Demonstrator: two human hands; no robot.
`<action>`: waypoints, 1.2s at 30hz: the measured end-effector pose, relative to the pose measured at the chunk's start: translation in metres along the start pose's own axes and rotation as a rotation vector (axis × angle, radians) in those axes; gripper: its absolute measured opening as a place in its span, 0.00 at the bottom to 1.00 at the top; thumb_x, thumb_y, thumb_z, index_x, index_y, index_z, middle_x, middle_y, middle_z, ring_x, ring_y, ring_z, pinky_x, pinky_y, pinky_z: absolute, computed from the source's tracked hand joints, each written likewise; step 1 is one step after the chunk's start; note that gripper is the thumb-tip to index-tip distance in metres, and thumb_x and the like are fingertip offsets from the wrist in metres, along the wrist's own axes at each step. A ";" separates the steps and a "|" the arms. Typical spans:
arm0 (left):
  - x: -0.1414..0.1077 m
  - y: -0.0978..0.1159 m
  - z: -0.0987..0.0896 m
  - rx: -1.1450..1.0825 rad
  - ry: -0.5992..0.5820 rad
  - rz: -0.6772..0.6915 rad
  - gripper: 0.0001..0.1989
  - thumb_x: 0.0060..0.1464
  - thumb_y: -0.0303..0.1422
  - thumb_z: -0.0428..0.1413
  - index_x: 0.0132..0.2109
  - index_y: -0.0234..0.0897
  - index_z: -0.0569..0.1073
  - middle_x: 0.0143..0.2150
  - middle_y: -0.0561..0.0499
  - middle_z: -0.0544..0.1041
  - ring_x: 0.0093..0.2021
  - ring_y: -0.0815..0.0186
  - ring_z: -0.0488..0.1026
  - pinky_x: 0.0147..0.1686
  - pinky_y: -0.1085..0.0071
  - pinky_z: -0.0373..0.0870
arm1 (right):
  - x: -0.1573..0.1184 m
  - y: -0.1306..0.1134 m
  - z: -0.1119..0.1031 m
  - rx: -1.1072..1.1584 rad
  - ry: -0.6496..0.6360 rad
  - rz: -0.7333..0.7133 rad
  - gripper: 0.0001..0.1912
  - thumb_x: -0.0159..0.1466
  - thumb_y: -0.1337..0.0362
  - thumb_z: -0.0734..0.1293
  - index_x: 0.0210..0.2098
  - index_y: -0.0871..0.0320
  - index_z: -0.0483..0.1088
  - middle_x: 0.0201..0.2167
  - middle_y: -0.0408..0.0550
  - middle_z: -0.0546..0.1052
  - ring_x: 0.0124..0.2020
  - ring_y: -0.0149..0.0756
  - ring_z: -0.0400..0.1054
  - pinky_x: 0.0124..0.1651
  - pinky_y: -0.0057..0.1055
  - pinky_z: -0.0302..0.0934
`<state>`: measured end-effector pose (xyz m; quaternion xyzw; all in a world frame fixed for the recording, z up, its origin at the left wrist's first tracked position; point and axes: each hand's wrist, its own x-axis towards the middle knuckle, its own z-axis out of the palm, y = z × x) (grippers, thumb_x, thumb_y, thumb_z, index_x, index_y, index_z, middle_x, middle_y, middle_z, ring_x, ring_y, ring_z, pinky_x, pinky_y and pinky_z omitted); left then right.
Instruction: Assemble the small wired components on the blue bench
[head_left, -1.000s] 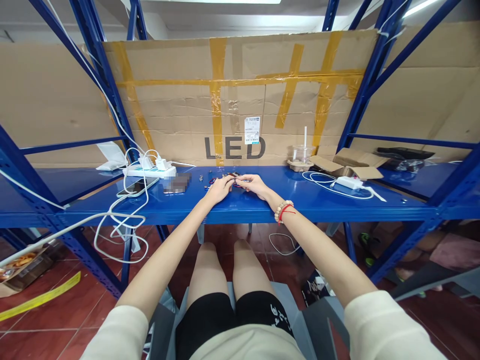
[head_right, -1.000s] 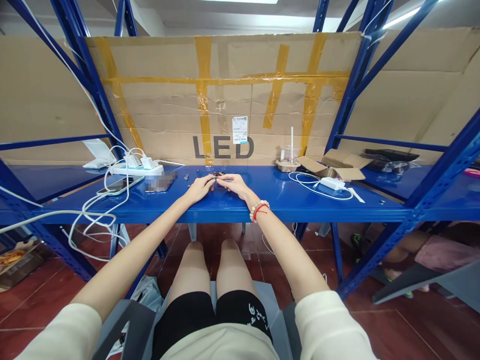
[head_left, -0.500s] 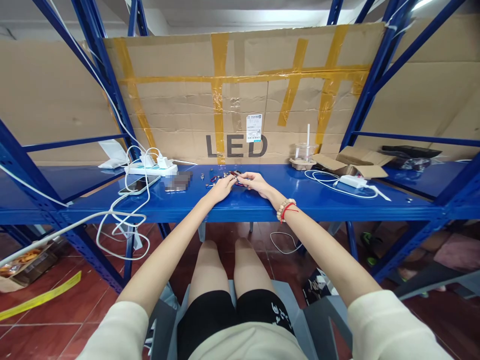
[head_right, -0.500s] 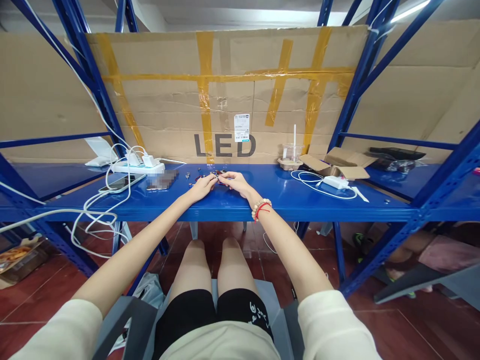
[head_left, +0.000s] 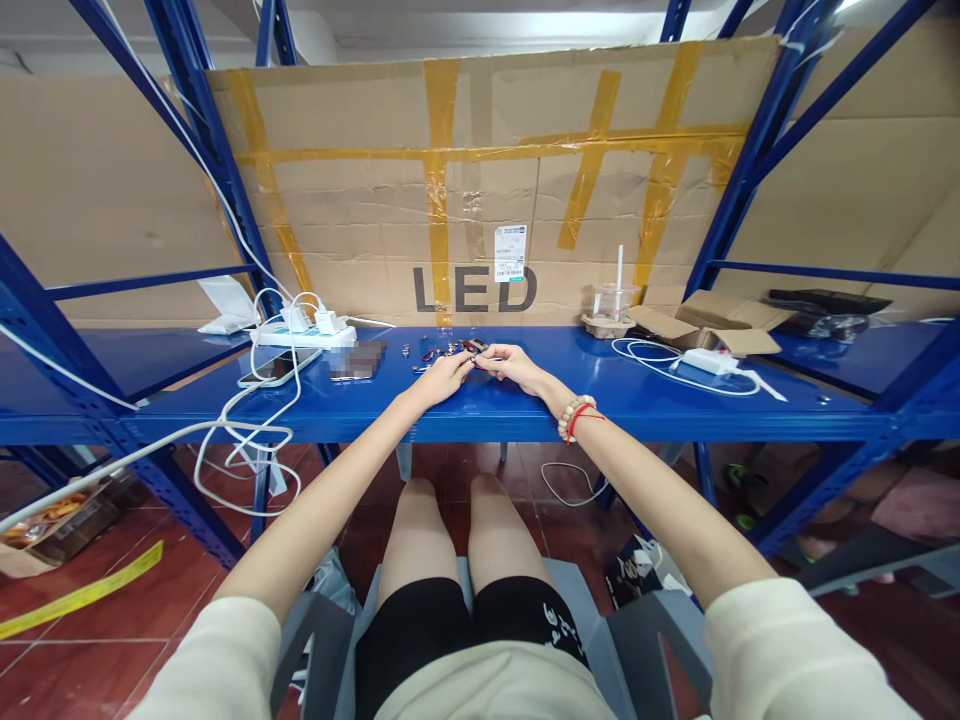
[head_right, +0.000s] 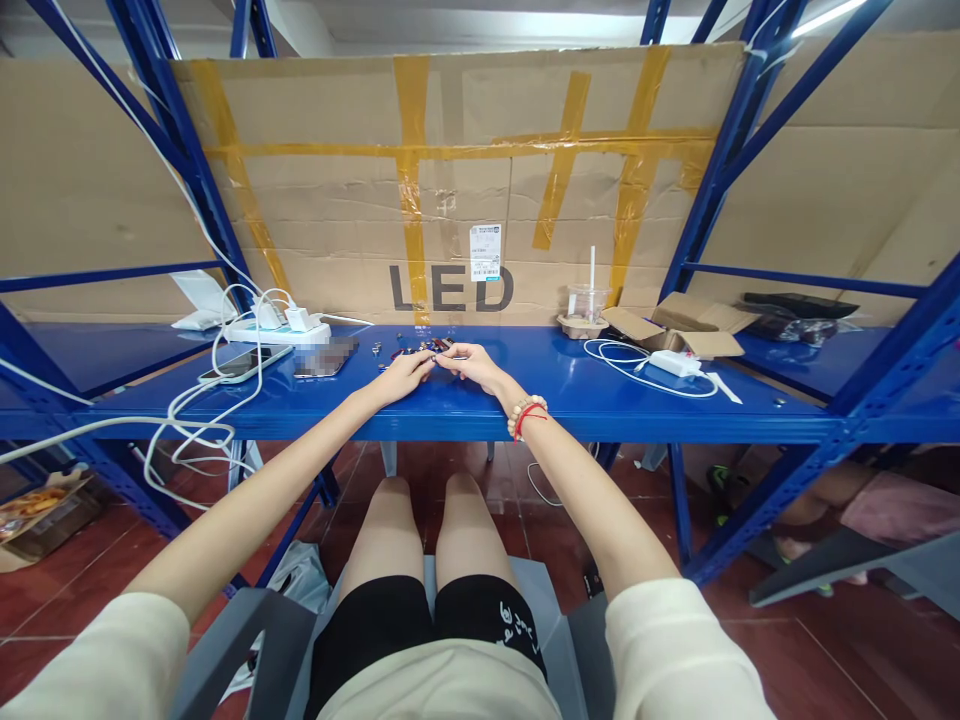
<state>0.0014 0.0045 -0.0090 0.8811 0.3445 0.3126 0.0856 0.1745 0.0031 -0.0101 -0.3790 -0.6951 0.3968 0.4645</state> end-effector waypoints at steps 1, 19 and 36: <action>0.000 0.000 -0.001 0.013 -0.003 0.007 0.14 0.57 0.36 0.40 0.37 0.36 0.68 0.24 0.52 0.69 0.26 0.68 0.67 0.32 0.73 0.63 | 0.000 0.000 0.000 -0.005 -0.005 -0.005 0.20 0.44 0.49 0.70 0.22 0.60 0.66 0.17 0.38 0.63 0.21 0.24 0.55 0.23 0.24 0.48; 0.005 0.003 0.002 0.012 0.066 -0.034 0.15 0.58 0.36 0.40 0.45 0.37 0.67 0.28 0.51 0.72 0.30 0.66 0.70 0.35 0.72 0.64 | 0.003 -0.003 0.001 0.059 0.057 0.113 0.22 0.44 0.47 0.70 0.25 0.60 0.69 0.17 0.39 0.64 0.20 0.23 0.54 0.22 0.23 0.46; 0.001 0.004 0.000 0.042 0.043 -0.084 0.14 0.58 0.37 0.41 0.42 0.36 0.68 0.32 0.48 0.74 0.32 0.64 0.70 0.35 0.70 0.64 | 0.002 0.002 0.000 0.080 0.060 0.061 0.21 0.42 0.54 0.73 0.32 0.61 0.74 0.23 0.43 0.70 0.22 0.23 0.55 0.21 0.22 0.47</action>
